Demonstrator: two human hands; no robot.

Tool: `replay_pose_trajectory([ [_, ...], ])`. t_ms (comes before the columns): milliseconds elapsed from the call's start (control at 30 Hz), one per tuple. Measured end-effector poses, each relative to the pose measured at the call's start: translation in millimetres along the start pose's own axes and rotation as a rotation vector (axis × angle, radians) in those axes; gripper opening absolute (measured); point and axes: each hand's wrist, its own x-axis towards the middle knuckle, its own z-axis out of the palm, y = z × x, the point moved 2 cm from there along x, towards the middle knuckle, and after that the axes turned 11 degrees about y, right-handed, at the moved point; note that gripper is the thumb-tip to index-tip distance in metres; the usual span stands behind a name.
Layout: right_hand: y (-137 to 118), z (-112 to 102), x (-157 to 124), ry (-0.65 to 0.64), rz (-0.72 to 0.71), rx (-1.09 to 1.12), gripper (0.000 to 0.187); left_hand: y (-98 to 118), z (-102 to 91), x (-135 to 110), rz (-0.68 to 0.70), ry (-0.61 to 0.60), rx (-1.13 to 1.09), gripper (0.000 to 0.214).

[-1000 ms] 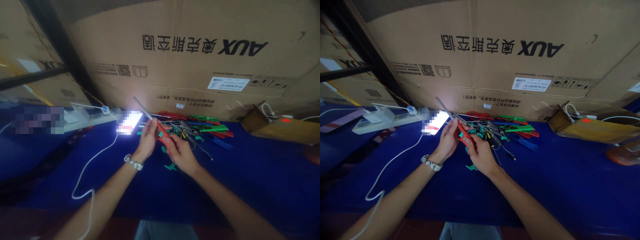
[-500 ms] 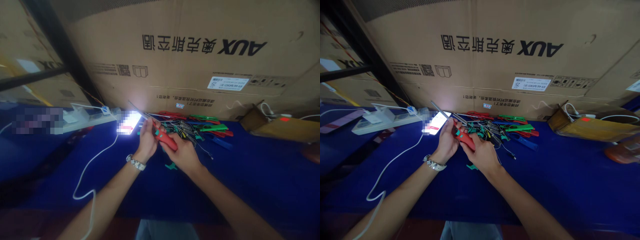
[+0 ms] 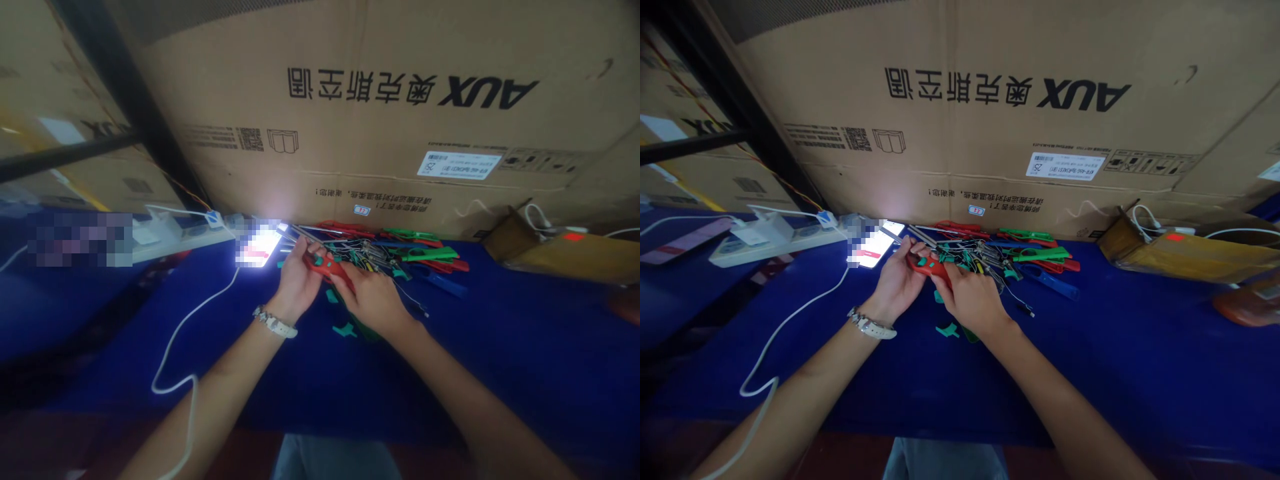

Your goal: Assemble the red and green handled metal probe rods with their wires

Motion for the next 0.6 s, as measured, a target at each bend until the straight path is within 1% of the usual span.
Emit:
replay_pose_trajectory([
  [167,-4,-6,-2,-0.085,-0.008,-0.028,0.038,0,0.2,1,0.009,0.013,-0.016,0.037],
  [267,-5,-1,-2,-0.133,0.021,0.049,0.037,1,-0.5,0,0.026,-0.001,-0.063,0.036],
  [333,-3,2,-1,-0.139,0.096,0.227,0.033,1,0.0,-1,0.031,-0.033,-0.085,0.035],
  [400,0,5,1,-0.185,0.226,0.561,0.030,0,1.2,-3,0.028,-0.078,-0.102,0.034],
  [433,1,7,1,-0.243,0.303,0.755,0.030,-1,2.1,-4,0.023,-0.102,-0.112,0.034],
  [500,2,8,1,-0.431,0.442,1.075,0.033,-2,3.7,-5,0.010,-0.143,-0.129,0.034],
  [533,2,7,1,-0.522,0.488,1.160,0.035,-2,4.4,-5,0.004,-0.158,-0.132,0.034],
  [567,2,6,1,-0.585,0.518,1.209,0.036,-3,5.1,-5,0.000,-0.169,-0.128,0.034],
  [600,1,6,1,-0.608,0.529,1.232,0.036,-3,5.6,-5,0.002,-0.177,-0.118,0.034],
])
